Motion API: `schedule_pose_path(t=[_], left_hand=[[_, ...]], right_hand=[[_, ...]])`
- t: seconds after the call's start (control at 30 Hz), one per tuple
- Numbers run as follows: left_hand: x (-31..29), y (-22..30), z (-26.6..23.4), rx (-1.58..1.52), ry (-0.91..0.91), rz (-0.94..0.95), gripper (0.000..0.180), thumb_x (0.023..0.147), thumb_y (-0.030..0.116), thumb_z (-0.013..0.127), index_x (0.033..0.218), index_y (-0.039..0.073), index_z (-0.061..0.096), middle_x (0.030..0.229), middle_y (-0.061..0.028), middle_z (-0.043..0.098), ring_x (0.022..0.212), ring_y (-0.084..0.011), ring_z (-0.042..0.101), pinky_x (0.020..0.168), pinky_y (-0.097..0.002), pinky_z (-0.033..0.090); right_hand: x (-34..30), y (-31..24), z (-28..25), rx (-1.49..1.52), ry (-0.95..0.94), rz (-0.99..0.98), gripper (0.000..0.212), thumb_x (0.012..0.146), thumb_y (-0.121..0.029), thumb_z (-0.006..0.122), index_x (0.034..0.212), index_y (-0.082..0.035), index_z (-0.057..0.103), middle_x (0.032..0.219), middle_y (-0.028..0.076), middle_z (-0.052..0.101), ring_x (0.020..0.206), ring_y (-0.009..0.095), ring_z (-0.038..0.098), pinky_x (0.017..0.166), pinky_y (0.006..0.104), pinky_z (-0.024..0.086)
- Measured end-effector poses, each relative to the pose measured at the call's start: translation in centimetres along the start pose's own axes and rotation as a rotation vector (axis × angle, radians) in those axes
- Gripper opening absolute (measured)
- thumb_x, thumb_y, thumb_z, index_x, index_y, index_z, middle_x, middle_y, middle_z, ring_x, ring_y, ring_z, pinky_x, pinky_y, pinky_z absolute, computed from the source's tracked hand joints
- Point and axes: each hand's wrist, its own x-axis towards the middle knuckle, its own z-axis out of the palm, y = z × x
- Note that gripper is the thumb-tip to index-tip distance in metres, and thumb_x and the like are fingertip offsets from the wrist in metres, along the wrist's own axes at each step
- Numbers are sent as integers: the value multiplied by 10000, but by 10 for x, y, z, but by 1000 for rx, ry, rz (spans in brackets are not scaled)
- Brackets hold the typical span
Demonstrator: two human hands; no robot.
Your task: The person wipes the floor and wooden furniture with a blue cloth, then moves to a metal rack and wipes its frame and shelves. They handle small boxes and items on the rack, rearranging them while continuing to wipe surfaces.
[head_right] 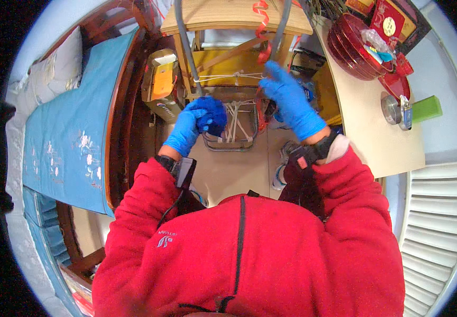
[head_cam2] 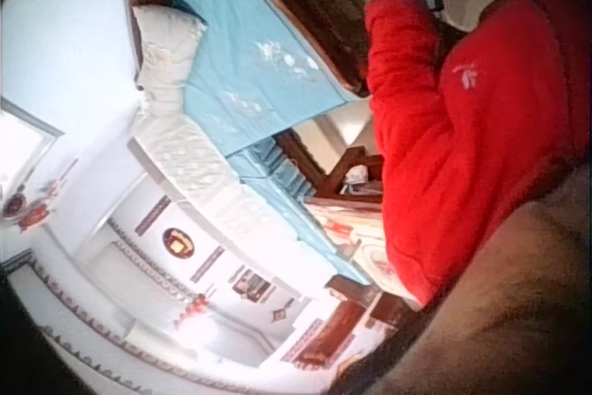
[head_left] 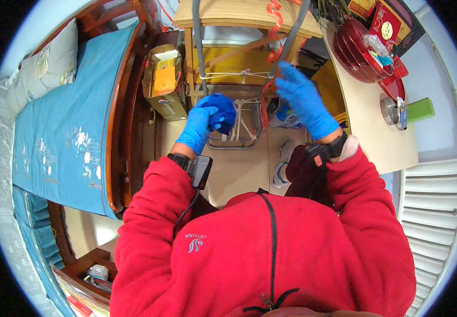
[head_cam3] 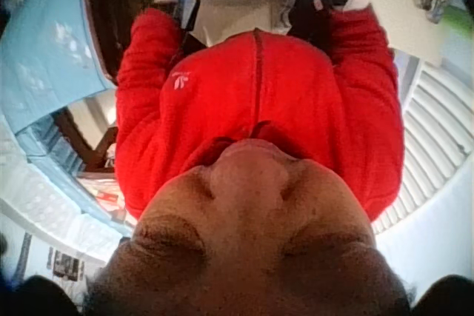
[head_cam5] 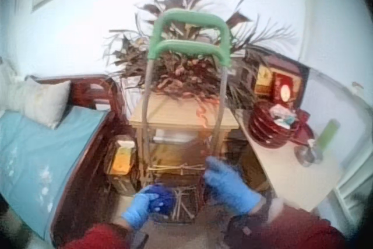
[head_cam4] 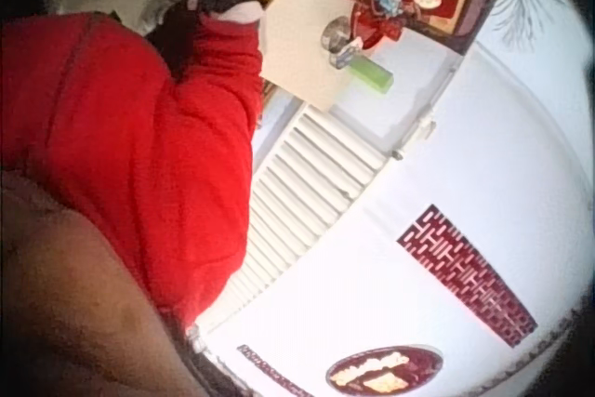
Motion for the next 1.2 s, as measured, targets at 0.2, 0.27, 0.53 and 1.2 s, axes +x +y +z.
schedule_pose_path(t=[0.2, 0.27, 0.53, 1.2], left_hand=[[13, -19, -27, -70, 93, 10, 352, 840, 40, 572, 1182, 64, 648, 1150, -64, 686, 956, -224, 672, 829, -357, 551], [22, -29, -21, -109, 23, 64, 412, 815, 31, 579, 1224, 33, 622, 1154, -84, 684, 1019, -242, 662, 890, -363, 544], [135, -50, 1, 29, -185, 187, 495, 850, -35, 516, 1335, 61, 533, 1274, -88, 611, 1077, -243, 634, 983, -341, 483], [284, -72, 96, 1058, -298, 889, 352, 939, 352, 594, 1202, 119, 623, 1177, -203, 612, 1102, -399, 573, 921, -467, 466]], right_hand=[[40, -19, -39, 142, 86, 8, 732, 908, -130, 653, 1534, -48, 283, 1466, 111, 461, 1230, 209, 534, 992, 359, 465], [45, -23, -41, 77, -7, 14, 728, 915, -133, 648, 1539, -61, 279, 1485, 105, 444, 1233, 205, 535, 993, 351, 464], [68, -31, -66, -35, -178, -20, 710, 919, -169, 668, 1532, -70, 324, 1523, 92, 419, 1296, 182, 484, 1008, 324, 454], [88, -32, -52, -43, -171, 15, 556, 935, -115, 638, 1453, -63, 446, 1316, 60, 592, 1181, 139, 551, 1036, 291, 430]])
